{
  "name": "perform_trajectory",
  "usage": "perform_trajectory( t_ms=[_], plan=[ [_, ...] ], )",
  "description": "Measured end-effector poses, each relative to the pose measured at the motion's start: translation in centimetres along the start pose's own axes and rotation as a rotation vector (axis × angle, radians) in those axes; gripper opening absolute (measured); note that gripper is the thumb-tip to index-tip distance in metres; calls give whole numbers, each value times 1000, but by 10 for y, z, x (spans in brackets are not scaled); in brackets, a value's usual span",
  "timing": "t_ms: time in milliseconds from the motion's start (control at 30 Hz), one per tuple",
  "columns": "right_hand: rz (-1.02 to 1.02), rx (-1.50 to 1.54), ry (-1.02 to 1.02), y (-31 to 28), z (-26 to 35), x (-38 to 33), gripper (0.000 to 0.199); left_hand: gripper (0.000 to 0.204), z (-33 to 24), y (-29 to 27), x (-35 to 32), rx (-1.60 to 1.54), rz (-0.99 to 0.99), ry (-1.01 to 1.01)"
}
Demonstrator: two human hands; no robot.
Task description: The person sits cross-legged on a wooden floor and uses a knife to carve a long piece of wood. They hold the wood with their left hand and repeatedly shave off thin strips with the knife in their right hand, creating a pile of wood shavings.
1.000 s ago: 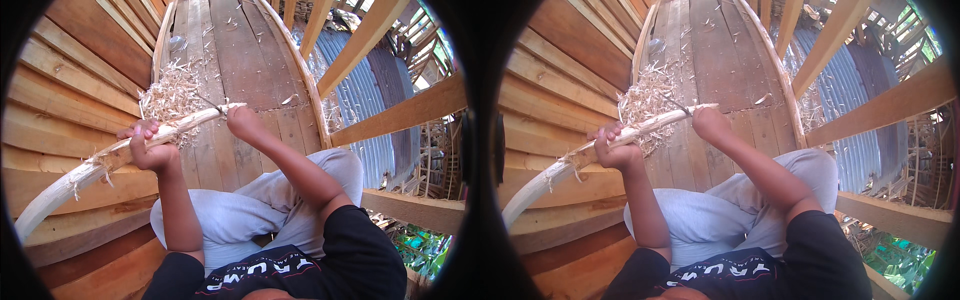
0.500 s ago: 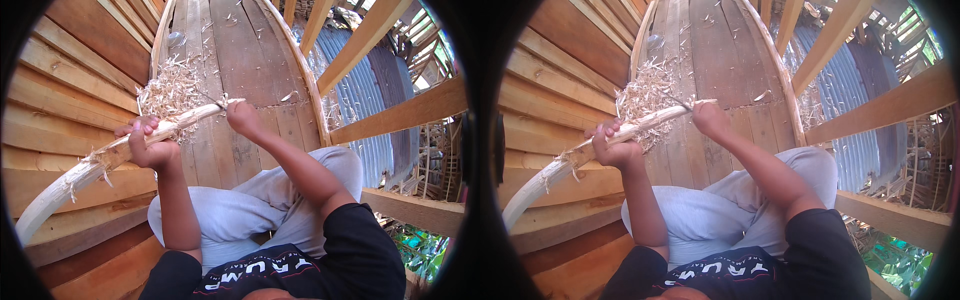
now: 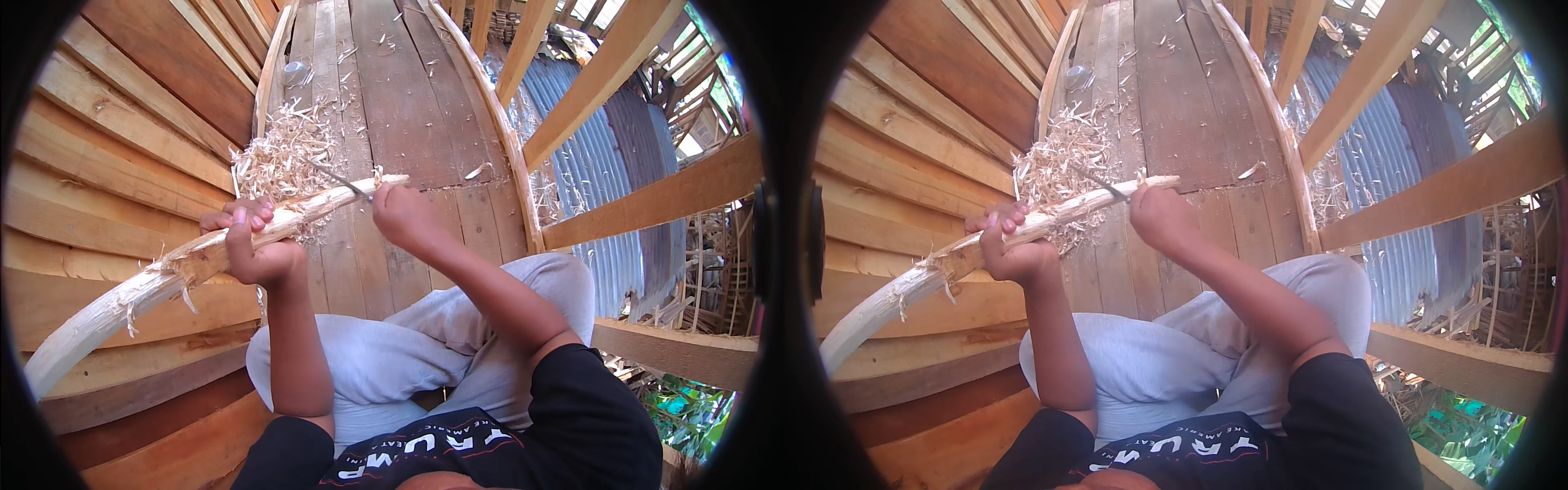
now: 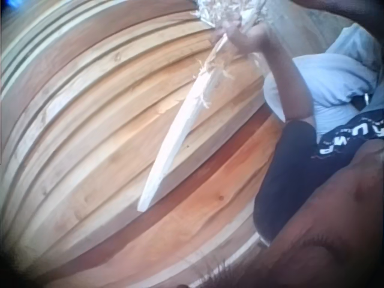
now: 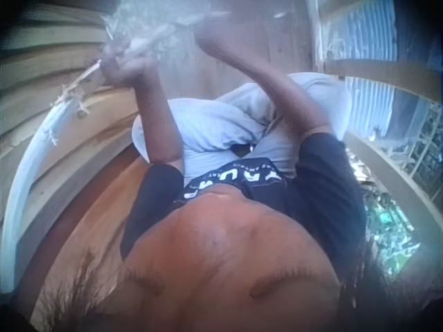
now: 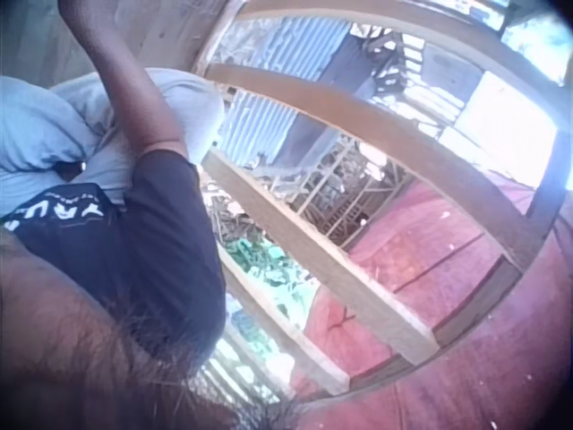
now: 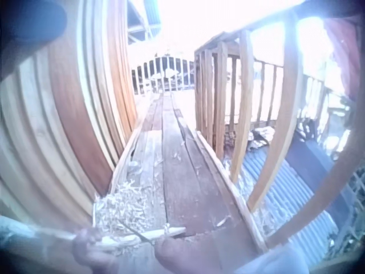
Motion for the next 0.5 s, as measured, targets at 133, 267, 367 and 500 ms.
perform_trajectory(
  t_ms=[133,267,367,500],
  plan=[
    [-88,58,-16,1,-36,31,50,15,4,11,-3,76,22,4],
    [-65,12,28,-1,-25,20,51,13,1,5,1,89,11,6],
    [30,11,-79,-5,27,-14,51,15,-6,0,2,22,8,31],
    [-118,81,27,-10,-48,33,52,16,2,14,-1,32,23,30]
  ],
)
Point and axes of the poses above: each hand's wrist, its own x-axis towards the middle knuckle, its own y-axis out of the palm, z = x × y, the point moved 10 cm from there along x, towards the middle knuckle, and after that the axes turned 2 degrees about x, right-handed, at the moved point
